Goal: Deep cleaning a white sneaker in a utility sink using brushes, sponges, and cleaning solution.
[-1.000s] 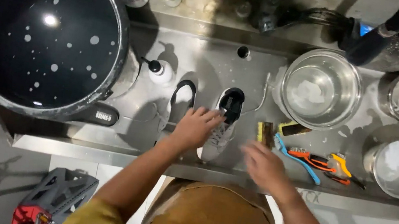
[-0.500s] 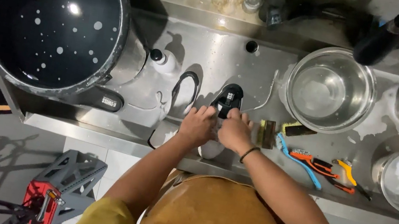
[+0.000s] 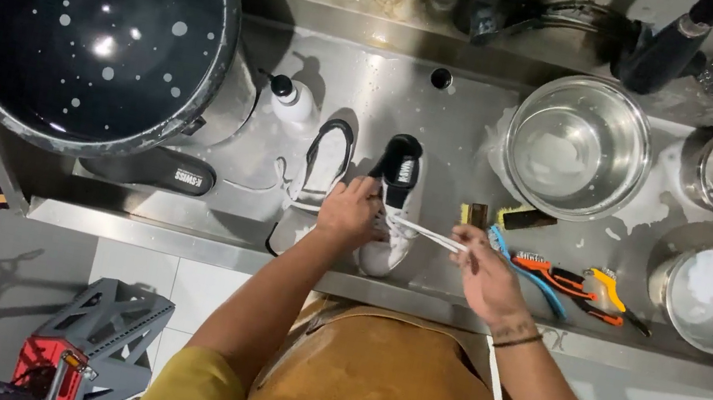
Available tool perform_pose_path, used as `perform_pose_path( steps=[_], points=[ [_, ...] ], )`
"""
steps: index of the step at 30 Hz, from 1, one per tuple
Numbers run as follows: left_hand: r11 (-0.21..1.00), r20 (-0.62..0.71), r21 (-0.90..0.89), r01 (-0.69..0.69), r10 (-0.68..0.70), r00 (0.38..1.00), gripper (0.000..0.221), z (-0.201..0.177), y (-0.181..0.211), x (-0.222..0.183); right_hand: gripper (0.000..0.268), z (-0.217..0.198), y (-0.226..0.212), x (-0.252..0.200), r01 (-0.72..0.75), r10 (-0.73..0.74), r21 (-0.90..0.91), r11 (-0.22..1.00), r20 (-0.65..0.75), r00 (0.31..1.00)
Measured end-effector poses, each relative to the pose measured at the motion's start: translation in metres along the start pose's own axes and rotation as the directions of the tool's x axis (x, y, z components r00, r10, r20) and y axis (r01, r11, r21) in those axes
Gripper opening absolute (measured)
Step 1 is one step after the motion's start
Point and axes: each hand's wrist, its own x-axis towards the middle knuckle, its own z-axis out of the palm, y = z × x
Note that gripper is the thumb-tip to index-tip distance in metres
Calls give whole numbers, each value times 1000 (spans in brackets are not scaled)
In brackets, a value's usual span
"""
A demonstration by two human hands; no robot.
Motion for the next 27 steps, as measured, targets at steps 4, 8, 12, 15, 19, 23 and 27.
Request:
perform_pose_path(
  steps=[4, 8, 12, 15, 19, 23, 27],
  points=[
    [1000, 29, -6, 28, -28, 999, 62, 9, 9, 9, 35, -11, -5, -21, 108, -95, 158, 981, -93, 991],
    [1000, 17, -9, 24, -24, 1000, 49, 10, 5, 9, 38, 2, -46, -50, 224, -187, 250, 942, -164, 969],
    [998, 47, -53, 17, -14, 999, 55, -3, 4, 6, 28, -25, -49, -55, 130, -85, 76, 989, -429, 899],
    [997, 79, -65, 31, -25, 997, 57, -18, 2, -1, 27, -45, -62, -54, 315, -137, 173, 933, -638, 757],
    [987, 65, -161, 9, 1, 998, 51, -17, -4, 1, 26, -76, -45, -37, 15, -217, -324, 946, -597, 773],
    [985, 71, -112, -130, 139, 988, 48, -25, -3, 5, 27, -13, -46, -11, -373, -219, -868, 329, -454, 864],
    [967, 62, -193, -165, 180, 982, 47, -41, -4, 3, 36, 87, -7, 43, 15, -27, -989, 149, 11, 1000]
  ],
)
